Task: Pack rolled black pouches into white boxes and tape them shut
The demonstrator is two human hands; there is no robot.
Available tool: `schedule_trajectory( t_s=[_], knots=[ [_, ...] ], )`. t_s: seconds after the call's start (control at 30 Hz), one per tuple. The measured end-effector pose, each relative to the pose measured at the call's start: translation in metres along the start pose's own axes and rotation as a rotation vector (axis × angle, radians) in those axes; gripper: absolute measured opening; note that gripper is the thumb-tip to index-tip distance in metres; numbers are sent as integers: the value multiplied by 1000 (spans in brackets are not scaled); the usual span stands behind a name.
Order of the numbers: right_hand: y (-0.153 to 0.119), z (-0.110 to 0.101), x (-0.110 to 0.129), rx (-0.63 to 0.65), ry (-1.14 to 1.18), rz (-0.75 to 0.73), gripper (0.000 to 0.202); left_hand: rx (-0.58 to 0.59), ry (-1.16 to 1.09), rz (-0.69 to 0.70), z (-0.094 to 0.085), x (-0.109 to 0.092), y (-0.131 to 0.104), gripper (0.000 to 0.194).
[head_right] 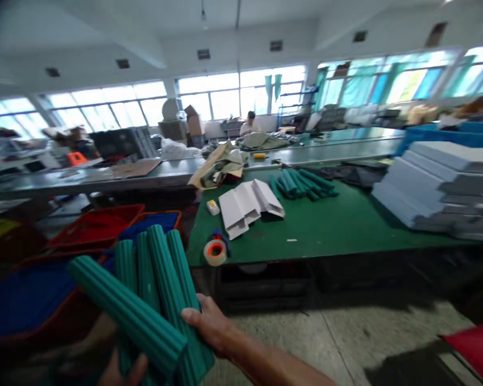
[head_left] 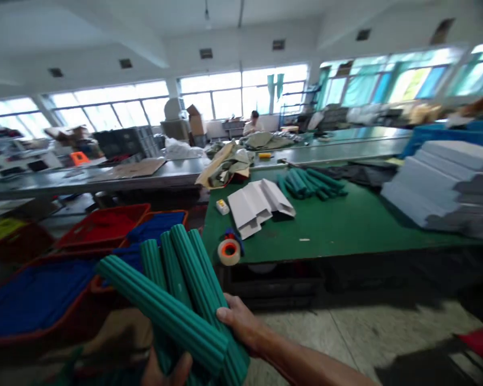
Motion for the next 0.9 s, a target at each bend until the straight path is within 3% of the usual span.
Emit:
schedule_trajectory(
  t_s=[0.1,0.2,0.37,0.5,0.63,0.9],
  knots=[
    [-20,-85,68,-108,-10,-143,67,210,-75,42,117,-35,-15,97],
    [-39,-156,116,-222,-32,-227,62,447,-251,-37,223,-60,-42,97],
    [-46,-262,164,-437,-121,-258,63,773,-480,-276,369,-72,-70,107],
    [-24,-347,193,-632,-162,-215,65,969,-513,-297,468,-86,-62,99],
    [11,-419,235,-756,-184,-239,65,1093,-547,-271,558,-115,-42,98],
    [83,-532,319,-876,-178,-226,59,1114,-509,-241,718,-152,5,98]
  ],
)
Point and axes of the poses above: each hand's wrist, its own y-axis towards the middle knuckle, its own z-axis out of the palm, x = y × z, the point moved 9 cm from there along y, towards the middle knuckle, and after that the axes turned 7 degrees about -x, right-handed, at the moved point
